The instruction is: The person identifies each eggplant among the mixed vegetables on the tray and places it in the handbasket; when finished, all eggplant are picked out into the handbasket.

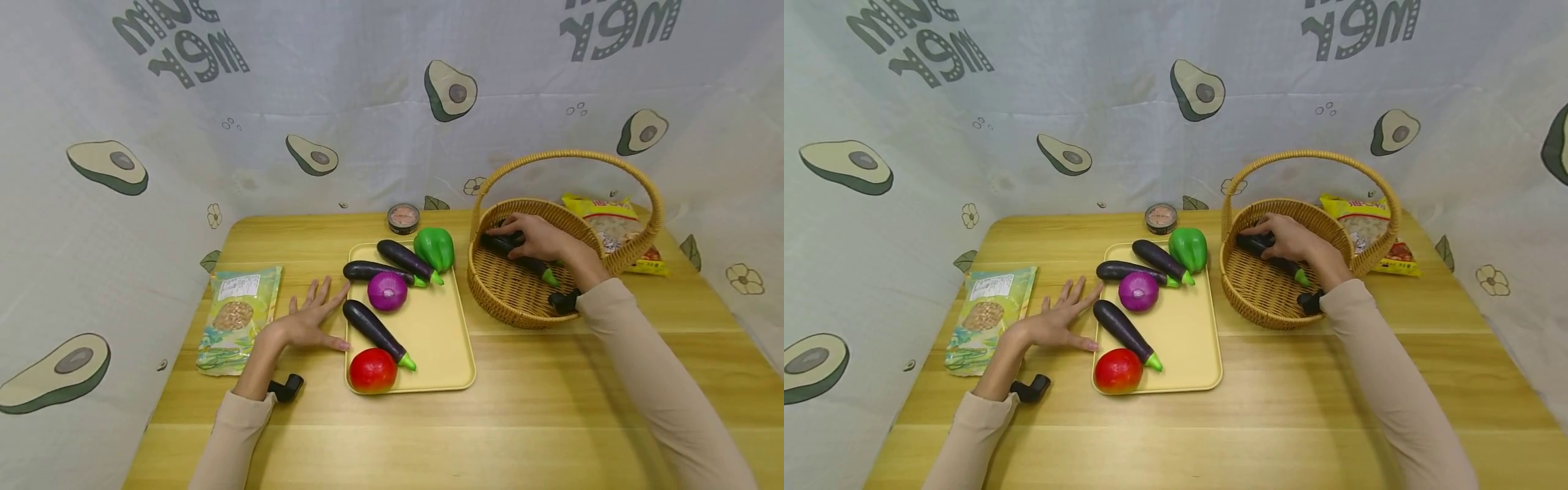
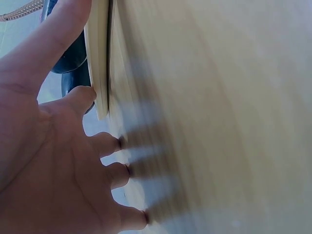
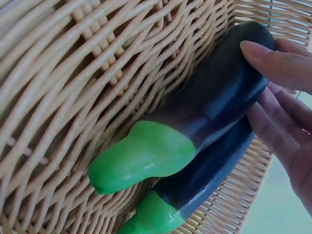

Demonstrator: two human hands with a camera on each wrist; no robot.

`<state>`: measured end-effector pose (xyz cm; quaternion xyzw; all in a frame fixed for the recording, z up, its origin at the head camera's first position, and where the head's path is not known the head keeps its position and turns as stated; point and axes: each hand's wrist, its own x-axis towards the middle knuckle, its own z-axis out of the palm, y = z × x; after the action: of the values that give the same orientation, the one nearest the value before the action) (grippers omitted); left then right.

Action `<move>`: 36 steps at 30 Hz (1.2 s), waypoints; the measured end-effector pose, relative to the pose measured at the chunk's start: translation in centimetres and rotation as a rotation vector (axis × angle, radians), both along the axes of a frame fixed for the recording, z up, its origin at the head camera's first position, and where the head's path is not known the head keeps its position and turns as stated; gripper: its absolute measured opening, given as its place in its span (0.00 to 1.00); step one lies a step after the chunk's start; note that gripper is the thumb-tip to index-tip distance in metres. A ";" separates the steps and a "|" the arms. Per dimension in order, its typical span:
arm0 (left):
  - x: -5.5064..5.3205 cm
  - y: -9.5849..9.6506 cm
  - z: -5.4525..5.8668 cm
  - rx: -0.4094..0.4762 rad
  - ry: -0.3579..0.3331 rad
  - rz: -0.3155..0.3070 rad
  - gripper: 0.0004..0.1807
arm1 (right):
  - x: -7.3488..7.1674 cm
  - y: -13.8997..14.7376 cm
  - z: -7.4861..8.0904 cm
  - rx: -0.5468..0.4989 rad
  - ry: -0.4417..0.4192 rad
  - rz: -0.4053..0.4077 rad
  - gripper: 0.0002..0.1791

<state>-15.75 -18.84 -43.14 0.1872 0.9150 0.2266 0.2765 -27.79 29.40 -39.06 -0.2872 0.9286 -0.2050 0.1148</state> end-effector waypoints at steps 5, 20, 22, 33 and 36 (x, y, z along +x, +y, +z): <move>0.0 -0.1 0.0 0.003 -0.001 -0.001 0.66 | 0.0 0.0 0.0 -0.013 -0.005 -0.015 0.30; 0.1 0.0 -0.1 0.001 0.001 -0.003 0.65 | 1.4 -0.6 2.9 -0.012 0.019 -0.015 0.26; 0.1 0.0 -0.1 0.001 0.001 -0.002 0.65 | 1.9 -0.9 3.9 0.000 -0.010 -0.019 0.27; 0.0 -0.1 -0.1 0.000 0.002 -0.001 0.65 | 6.4 -3.4 7.8 -0.085 -0.094 0.037 0.28; 0.0 0.0 -0.1 0.009 -0.003 -0.002 0.65 | 7.7 -4.6 8.2 -0.131 -0.084 0.089 0.29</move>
<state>-15.71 -18.88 -43.27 0.1892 0.9134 0.2306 0.2772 -20.10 24.81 -30.89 -0.3263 0.8939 -0.2717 0.1437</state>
